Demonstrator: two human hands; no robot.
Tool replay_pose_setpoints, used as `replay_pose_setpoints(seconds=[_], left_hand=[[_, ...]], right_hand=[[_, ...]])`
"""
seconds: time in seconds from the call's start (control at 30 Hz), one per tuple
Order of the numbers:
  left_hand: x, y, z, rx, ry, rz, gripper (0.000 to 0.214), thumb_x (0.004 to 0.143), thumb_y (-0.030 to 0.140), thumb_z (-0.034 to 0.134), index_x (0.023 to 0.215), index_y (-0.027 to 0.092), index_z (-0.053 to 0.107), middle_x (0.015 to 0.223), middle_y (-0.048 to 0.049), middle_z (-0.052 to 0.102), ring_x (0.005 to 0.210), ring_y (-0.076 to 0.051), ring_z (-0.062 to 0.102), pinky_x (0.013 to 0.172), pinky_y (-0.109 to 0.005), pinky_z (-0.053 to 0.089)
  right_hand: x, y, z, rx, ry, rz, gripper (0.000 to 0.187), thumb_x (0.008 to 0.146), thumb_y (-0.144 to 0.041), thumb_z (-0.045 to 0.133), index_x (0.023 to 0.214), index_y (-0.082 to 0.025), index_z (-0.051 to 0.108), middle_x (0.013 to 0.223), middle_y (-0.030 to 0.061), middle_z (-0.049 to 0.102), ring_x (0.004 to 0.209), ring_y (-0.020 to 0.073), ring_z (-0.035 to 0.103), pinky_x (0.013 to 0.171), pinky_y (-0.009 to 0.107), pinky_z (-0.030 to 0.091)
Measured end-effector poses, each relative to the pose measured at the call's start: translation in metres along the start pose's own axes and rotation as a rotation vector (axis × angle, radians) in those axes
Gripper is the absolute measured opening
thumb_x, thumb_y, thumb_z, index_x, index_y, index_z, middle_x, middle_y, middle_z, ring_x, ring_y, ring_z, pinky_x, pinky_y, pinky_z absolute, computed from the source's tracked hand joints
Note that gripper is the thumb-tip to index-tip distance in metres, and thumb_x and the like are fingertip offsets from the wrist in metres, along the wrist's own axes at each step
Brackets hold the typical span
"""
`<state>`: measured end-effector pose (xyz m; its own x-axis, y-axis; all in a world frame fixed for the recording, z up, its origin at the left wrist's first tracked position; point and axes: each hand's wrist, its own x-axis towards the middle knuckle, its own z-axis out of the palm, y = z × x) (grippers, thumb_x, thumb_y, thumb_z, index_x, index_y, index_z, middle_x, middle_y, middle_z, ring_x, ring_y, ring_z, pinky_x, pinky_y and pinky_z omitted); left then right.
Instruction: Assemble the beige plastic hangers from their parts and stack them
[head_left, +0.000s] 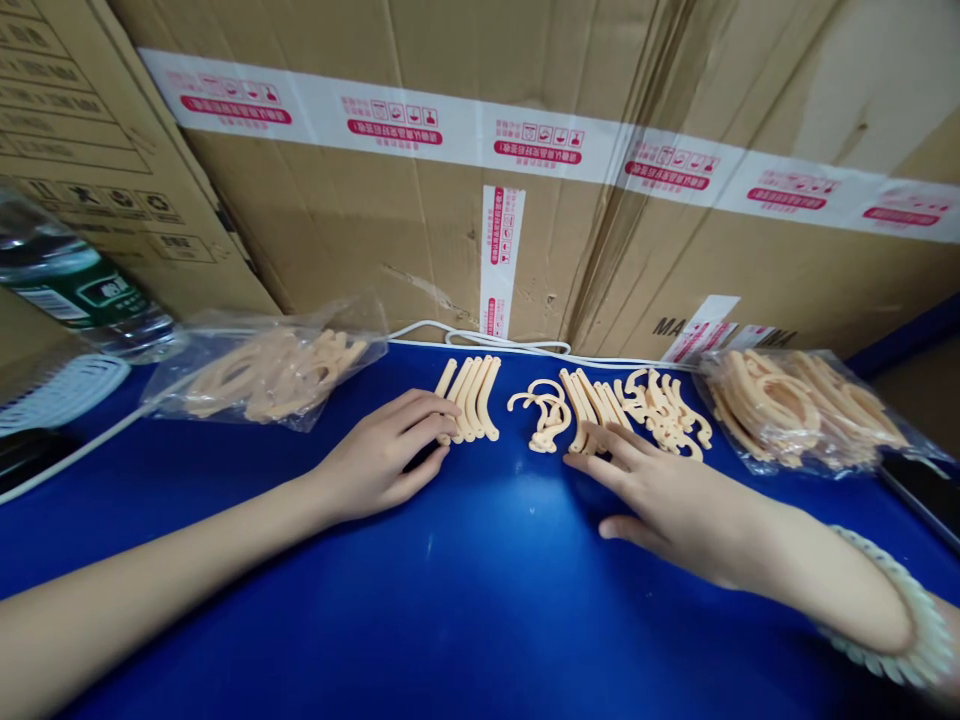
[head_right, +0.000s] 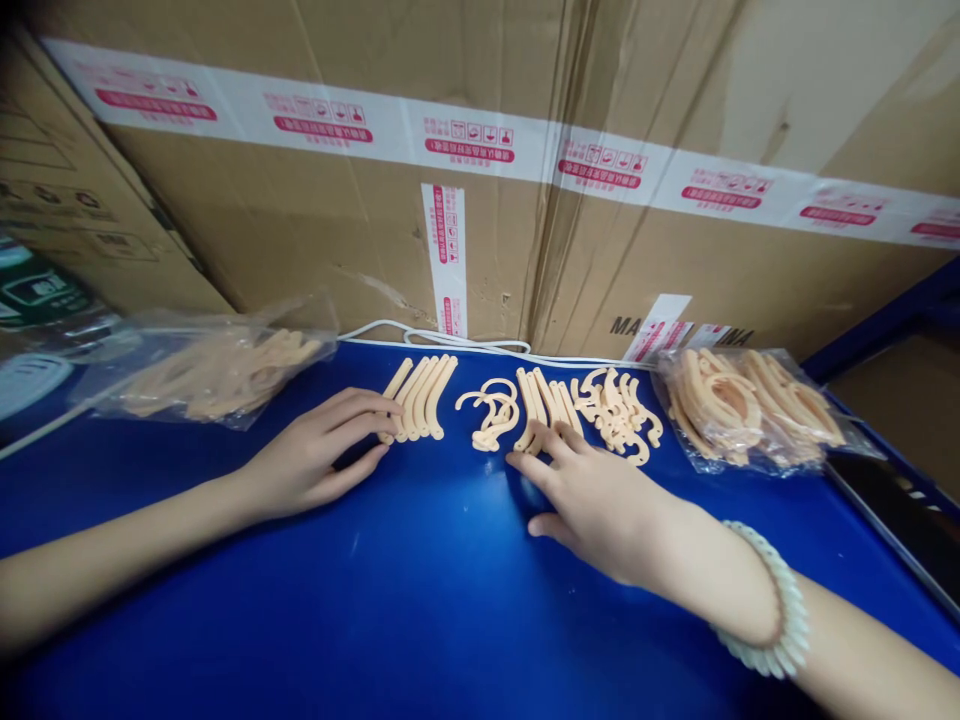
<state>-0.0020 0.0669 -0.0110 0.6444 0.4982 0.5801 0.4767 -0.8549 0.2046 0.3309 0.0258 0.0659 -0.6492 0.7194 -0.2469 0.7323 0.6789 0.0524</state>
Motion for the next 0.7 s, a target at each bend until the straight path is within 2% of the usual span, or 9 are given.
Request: replay_pose_setpoints(seconds=[0.1,0.2,0.3,0.43,0.6,0.7], left_hand=[[0.000,0.000,0.000,0.007,0.005,0.012,0.018,0.093,0.006,0.056,0.109,0.015,0.059,0.113,-0.0135,0.065,0.107,-0.025,0.061,0.091,-0.043,0.053],[-0.001,0.000,0.000,0.018,0.013,0.036,0.020,0.092,0.005,0.057,0.109,0.015,0.059,0.113,-0.0135,0.065,0.106,-0.025,0.061,0.090,-0.043,0.053],[-0.001,0.000,0.000,0.024,0.019,0.057,0.019,0.092,0.004,0.057,0.108,0.014,0.059,0.111,-0.0130,0.066,0.105,-0.025,0.063,0.090,-0.043,0.053],[-0.002,0.000,0.000,0.026,0.020,0.061,0.021,0.092,0.004,0.057,0.109,0.016,0.060,0.112,-0.0125,0.067,0.105,-0.025,0.064,0.090,-0.043,0.054],[-0.003,0.000,0.000,0.032,0.015,0.056,0.021,0.091,0.004,0.058,0.109,0.015,0.061,0.113,-0.0134,0.067,0.104,-0.025,0.064,0.089,-0.043,0.054],[-0.004,-0.001,0.000,0.042,0.007,0.060,0.020,0.091,0.004,0.058,0.108,0.014,0.061,0.113,-0.0137,0.068,0.104,-0.026,0.064,0.088,-0.044,0.054]], right_hand=[[0.001,0.011,-0.009,0.079,-0.009,-0.037,0.058,0.094,-0.031,0.066,0.149,-0.020,0.050,0.157,0.0195,0.043,0.140,0.0370,0.048,0.110,0.052,0.050],[-0.009,0.025,-0.018,0.071,0.020,-0.048,0.058,0.093,-0.028,0.066,0.148,-0.024,0.051,0.156,0.0163,0.045,0.138,0.0366,0.050,0.108,0.051,0.051],[-0.023,0.045,-0.026,0.013,0.043,-0.006,0.058,0.091,-0.028,0.066,0.147,-0.027,0.052,0.152,0.0149,0.050,0.131,0.0358,0.057,0.104,0.049,0.054],[-0.031,0.067,-0.029,-0.057,0.024,0.077,0.056,0.082,-0.023,0.073,0.137,-0.026,0.062,0.144,0.0144,0.057,0.123,0.0359,0.062,0.097,0.047,0.057],[-0.020,0.076,-0.020,-0.033,-0.013,0.220,0.095,0.063,-0.007,0.080,0.151,-0.024,0.047,0.155,0.0179,0.046,0.129,0.0394,0.058,0.100,0.048,0.055],[-0.009,0.081,-0.013,0.036,-0.073,0.248,0.102,0.060,-0.003,0.078,0.154,-0.020,0.041,0.159,0.0193,0.041,0.141,0.0383,0.047,0.113,0.046,0.047]])
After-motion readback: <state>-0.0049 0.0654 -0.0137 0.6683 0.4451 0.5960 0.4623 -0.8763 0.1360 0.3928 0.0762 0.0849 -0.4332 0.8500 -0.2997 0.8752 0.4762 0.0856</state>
